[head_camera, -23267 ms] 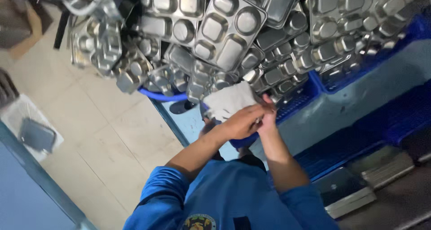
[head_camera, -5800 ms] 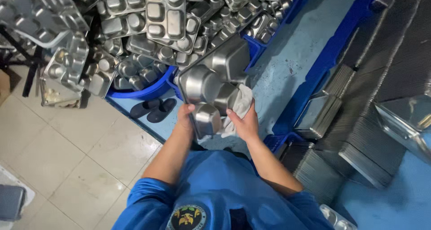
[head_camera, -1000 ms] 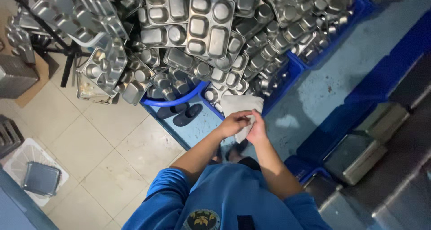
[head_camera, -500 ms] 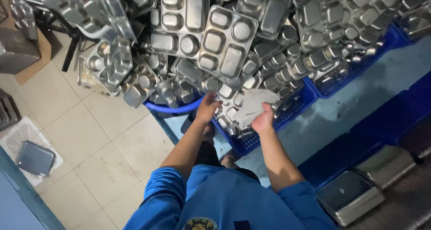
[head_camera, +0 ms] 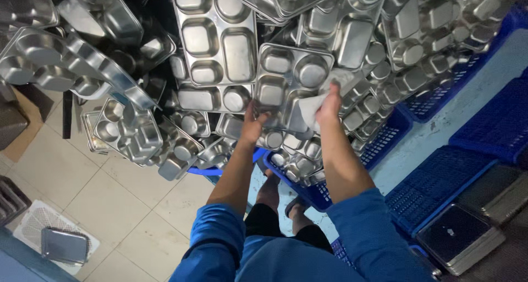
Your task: The person repeatedly picks up stainless steel compartment trays from a large pile, wipes each tray with a white cloth, and places the cleaned trays onto a growing stack on a blue table. The process is continuous and repetitive throughout the clip.
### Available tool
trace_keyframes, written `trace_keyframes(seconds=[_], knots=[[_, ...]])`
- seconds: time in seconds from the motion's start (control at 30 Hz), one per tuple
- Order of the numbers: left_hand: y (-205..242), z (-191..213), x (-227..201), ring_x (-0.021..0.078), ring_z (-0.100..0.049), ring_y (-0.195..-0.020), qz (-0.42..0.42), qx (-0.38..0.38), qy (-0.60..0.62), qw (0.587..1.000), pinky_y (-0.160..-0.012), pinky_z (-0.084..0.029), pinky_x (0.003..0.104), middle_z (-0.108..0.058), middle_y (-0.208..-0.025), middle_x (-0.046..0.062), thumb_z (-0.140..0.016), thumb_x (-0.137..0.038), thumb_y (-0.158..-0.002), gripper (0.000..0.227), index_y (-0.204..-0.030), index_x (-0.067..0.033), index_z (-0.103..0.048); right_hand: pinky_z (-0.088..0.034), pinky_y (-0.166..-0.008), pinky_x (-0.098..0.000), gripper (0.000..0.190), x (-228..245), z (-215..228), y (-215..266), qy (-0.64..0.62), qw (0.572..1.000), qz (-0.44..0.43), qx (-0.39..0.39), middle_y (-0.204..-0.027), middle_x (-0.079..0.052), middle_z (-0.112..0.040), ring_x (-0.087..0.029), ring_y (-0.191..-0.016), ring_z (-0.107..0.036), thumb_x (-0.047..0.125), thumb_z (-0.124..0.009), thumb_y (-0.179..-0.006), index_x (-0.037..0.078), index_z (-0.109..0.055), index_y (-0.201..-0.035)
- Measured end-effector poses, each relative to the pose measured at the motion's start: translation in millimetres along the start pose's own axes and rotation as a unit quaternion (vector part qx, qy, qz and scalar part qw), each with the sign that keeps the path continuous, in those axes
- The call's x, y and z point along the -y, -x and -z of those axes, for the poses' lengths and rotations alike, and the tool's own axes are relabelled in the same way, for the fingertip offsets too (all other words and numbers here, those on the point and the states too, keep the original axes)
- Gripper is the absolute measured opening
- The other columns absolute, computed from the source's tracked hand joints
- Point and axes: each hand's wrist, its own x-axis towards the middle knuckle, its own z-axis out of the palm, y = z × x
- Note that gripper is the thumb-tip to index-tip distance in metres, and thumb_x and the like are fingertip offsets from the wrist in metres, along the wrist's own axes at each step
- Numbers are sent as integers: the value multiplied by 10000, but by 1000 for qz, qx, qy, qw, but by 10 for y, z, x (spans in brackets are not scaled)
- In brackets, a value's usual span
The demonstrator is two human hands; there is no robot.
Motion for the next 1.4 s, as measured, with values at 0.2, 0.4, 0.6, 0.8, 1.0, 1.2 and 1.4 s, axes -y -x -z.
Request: trace_keyframes(seconds=[0.2,0.4,0.6,0.8,1.0,1.2,1.4], knots=[[57,95,-52,268,-305,-1505,32,1,64,997,-1214,-245,381,-335,-1616,160,-742,-237,-866,903,-1593,7,-266,-446,-1064,-448,674,-13,-69,-68,140,981,101,-92,-1382,-86,-559,-296,-1308,-533,509,-649,-957,70,-489,-1442],[332,420,-116,325,-478,-1395,61,89,72,992,-1186,-325,394,-548,-1469,219,-656,-274,-911,815,-1610,-19,-323,-602,-912,-438,543,88,125,165,35,989,140,13,-1237,-123,-669,-292,-1098,-689,368,-704,-936,36,-541,-1333],[930,413,-24,221,-446,-1431,-5,108,-30,994,-1171,-329,342,-518,-1536,97,-532,-309,-1044,573,-1543,-48,-423,-552,-948,-355,458,173,289,743,37,977,192,87,-1246,-71,-667,-203,-1117,-649,287,-700,-1005,53,-567,-1376],[1825,253,-109,237,-512,-1392,23,137,-78,987,-1154,-380,351,-592,-1481,106,-514,-342,-1058,523,-1503,-68,-506,-494,-1060,-321,479,553,972,1462,155,926,251,236,-1357,-36,-637,-155,-1229,-609,214,-669,-1037,52,-532,-1466],[3031,297,-799,283,-388,-1494,-23,443,166,881,-1199,-324,410,-444,-1594,148,-756,-327,-891,842,-1590,-84,-353,-510,-996,-320,583,925,2032,2239,277,881,215,316,-1261,-24,-651,-146,-1136,-622,29,-725,-861,72,-529,-1408],[3910,-894,-490,190,-284,-1543,61,551,176,814,-1222,-285,358,-306,-1691,-14,-774,-480,-796,1019,-1633,-211,-259,-543,-918,-331,409,896,2668,3298,329,833,199,398,-1140,-22,-713,-155,-1038,-653,25,-721,-883,27,-651,-1285],[4485,-1398,146,340,-735,-1058,284,376,330,818,-905,-593,465,-731,-1215,194,-767,-645,-651,993,-1377,-5,-546,-536,-880,-350,304,1194,3059,4278,479,658,473,338,-1055,-85,-726,-205,-982,-676,170,-785,-876,26,-712,-1134]])
